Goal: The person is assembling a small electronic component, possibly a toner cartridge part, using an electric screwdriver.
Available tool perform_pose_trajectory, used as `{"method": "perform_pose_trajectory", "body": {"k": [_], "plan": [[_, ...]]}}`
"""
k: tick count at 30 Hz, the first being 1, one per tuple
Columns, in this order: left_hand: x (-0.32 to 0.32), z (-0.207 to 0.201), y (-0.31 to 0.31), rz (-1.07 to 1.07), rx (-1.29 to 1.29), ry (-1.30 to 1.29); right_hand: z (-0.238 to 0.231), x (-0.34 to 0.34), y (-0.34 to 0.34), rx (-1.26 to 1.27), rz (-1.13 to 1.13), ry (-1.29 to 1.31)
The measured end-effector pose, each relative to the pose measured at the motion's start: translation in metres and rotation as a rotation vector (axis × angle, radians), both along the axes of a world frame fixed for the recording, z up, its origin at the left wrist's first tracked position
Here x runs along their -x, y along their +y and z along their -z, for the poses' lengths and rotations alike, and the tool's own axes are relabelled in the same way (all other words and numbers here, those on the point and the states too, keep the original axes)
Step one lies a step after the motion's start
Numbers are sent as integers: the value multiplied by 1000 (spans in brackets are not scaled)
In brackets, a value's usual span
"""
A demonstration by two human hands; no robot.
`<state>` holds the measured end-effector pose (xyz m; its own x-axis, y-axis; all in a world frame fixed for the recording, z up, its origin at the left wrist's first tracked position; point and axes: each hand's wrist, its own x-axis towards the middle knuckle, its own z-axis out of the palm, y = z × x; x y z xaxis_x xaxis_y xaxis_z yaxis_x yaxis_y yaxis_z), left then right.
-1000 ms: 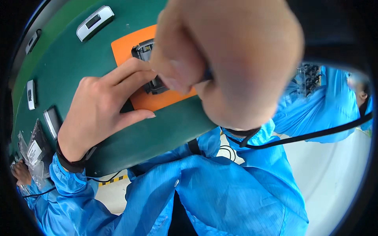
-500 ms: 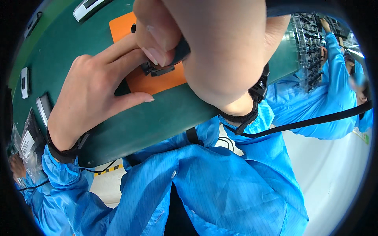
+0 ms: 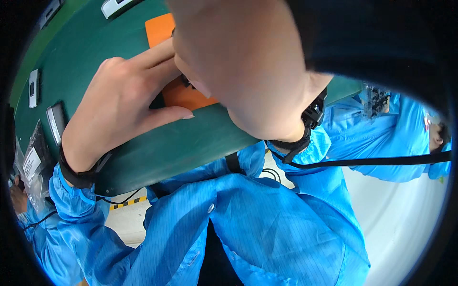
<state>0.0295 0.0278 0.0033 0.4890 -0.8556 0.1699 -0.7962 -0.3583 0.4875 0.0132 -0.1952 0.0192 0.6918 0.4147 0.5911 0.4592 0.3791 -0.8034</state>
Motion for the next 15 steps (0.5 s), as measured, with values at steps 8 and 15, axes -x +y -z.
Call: {"method": "perform_pose_trajectory", "body": {"k": [8, 15], "plan": [[-2, 0, 0, -7, 19, 3, 0, -4, 4, 68, -19, 7], [-1, -8, 3, 18, -103, -8, 2, 12, 26, 1, 324, 104]]}}
